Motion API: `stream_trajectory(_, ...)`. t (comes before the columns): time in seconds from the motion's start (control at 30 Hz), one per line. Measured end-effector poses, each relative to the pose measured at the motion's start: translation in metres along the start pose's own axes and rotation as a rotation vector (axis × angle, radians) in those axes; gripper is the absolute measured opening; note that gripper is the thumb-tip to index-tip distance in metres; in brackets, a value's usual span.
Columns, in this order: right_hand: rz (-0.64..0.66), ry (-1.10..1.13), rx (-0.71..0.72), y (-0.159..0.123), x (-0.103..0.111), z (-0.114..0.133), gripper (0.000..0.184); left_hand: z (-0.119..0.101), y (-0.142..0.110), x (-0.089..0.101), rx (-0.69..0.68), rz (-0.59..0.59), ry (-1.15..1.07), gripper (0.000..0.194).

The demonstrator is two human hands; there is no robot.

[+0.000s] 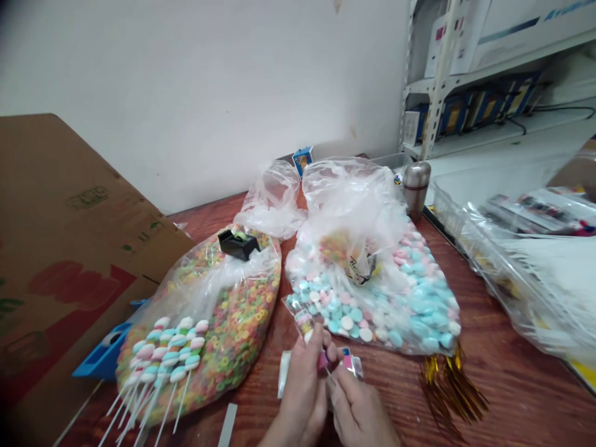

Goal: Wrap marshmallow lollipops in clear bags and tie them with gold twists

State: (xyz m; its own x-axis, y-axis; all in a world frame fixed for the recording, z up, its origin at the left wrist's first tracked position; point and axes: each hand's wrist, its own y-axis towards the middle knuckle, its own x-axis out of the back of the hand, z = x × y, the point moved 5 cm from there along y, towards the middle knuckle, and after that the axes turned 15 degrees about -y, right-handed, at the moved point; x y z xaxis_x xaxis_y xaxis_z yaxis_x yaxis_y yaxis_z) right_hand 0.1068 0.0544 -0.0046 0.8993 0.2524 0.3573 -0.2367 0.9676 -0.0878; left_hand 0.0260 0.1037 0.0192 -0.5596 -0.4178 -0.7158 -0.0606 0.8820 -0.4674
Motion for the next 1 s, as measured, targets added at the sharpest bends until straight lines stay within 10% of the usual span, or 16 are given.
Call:
stream_trajectory(0.43,-0.114,0.31,-0.083,0.009,0.006,0.001,0.036,0.016,-0.017,0.008,0.01,0.033,0.054,0.028)
stream_trajectory(0.7,-0.216,0.703,-0.151,0.001,0.006,-0.003,0.034,0.015,-0.04,0.001,0.085,0.282,0.197,0.035)
stream_trajectory(1.0,-0.339,0.522,-0.091,-0.031,0.016,-0.002,0.025,0.017,-0.049,0.018,-0.061,0.252,0.482,0.031)
